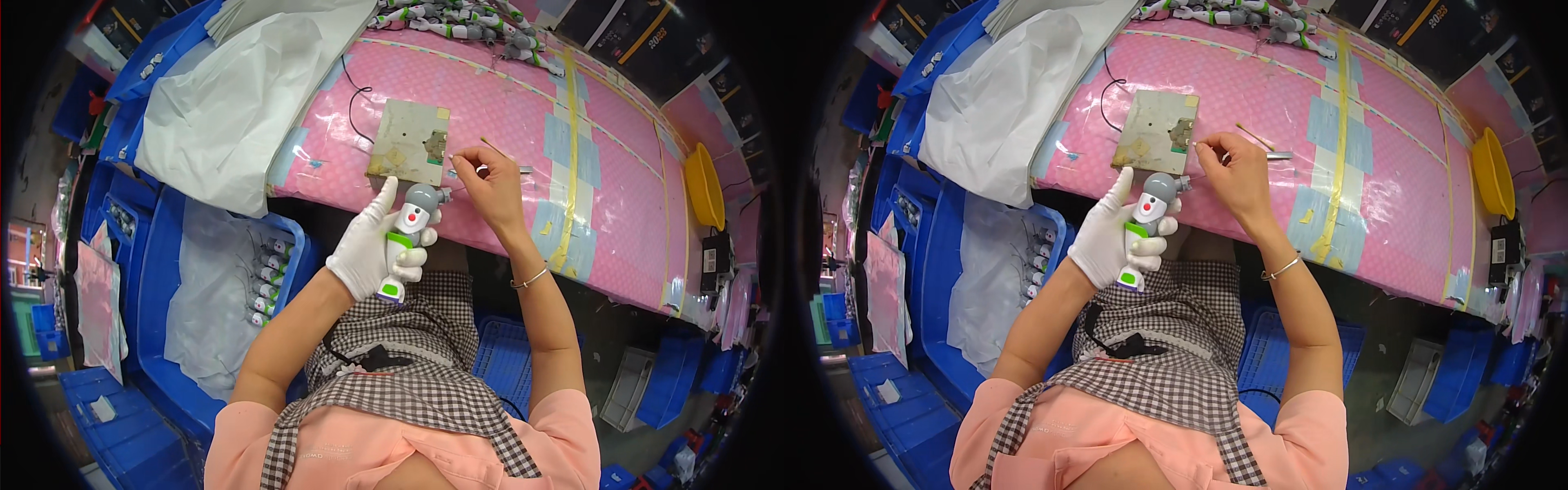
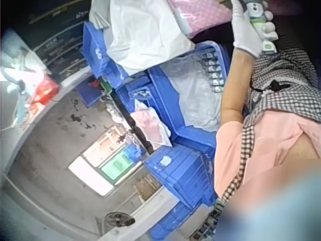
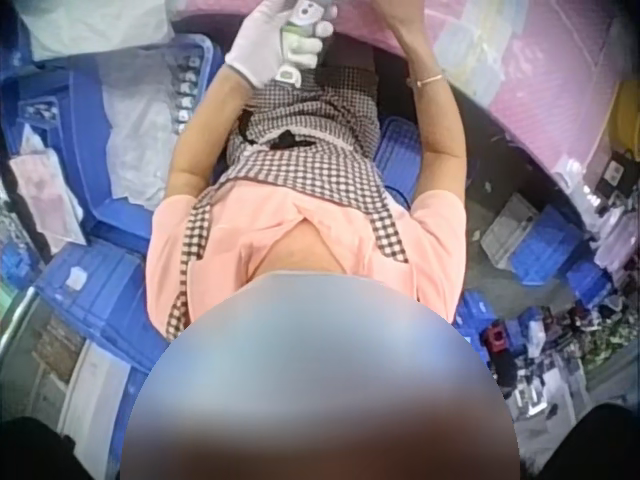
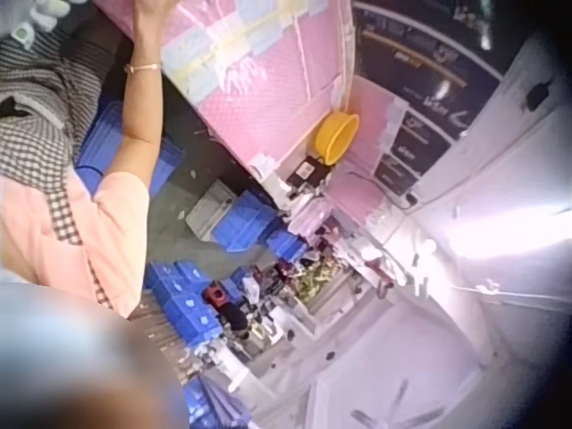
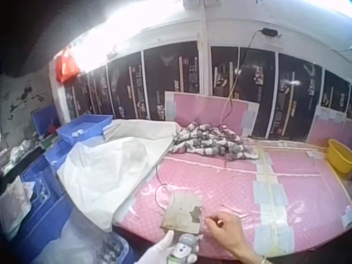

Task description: Attaching internal components to toy robot bodies using a soldering or glue tool and organizing them in a bin.

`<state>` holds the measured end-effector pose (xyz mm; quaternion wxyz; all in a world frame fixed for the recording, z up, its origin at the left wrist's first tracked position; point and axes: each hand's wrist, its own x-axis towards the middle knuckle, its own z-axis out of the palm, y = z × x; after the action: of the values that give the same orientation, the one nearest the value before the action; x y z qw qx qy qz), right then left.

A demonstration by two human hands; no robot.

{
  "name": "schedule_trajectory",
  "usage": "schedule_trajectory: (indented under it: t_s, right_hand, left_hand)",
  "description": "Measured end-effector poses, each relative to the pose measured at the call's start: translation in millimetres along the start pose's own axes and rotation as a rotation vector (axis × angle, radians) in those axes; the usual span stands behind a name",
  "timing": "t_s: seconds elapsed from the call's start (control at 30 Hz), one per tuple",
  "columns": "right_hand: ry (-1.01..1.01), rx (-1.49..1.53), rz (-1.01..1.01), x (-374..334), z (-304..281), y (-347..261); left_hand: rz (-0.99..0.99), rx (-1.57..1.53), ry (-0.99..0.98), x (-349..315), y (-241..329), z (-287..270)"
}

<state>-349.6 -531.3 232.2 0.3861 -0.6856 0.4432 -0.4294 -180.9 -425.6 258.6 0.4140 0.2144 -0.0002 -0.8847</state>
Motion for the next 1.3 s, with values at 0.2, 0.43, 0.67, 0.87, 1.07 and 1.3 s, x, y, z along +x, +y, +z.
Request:
schedule_trajectory:
  t_s: [0.2, 0.43, 0.67, 0.87, 1.07, 1.3]
  right_hand:
    - [-0.029, 0.008, -0.008, 4.9, -0.1, 2.2]
    - [-0.027, -0.117, -0.095, 9.3, -0.7, 1.3]
    - [-0.113, -0.146, -0.058, 17.8, -3.5, -0.1]
    - [-0.348, 0.077, 0.315, 37.1, -15.8, -5.8]
    - [-0.352, -0.043, 0.288, 36.5, -14.7, -17.7]
    - [-0.36, -0.045, 0.224, 30.8, -12.5, -12.3]
  left_hand:
    - [-0.079, -0.154, -0.086, 1.2, 4.8, -7.1]
    - [0.412, 0.609, 0.27, 2.4, 4.0, 7.0]
    - [0.431, 0.829, 0.369, 5.5, 25.5, 7.8]
    - [0.39, 0.736, 0.238, 7.0, 33.5, 2.8]
    - [0.395, 0.71, 0.203, 8.1, 35.9, -3.4]
    - [0.362, 0.536, 0.178, 5.4, 32.8, -5.9]
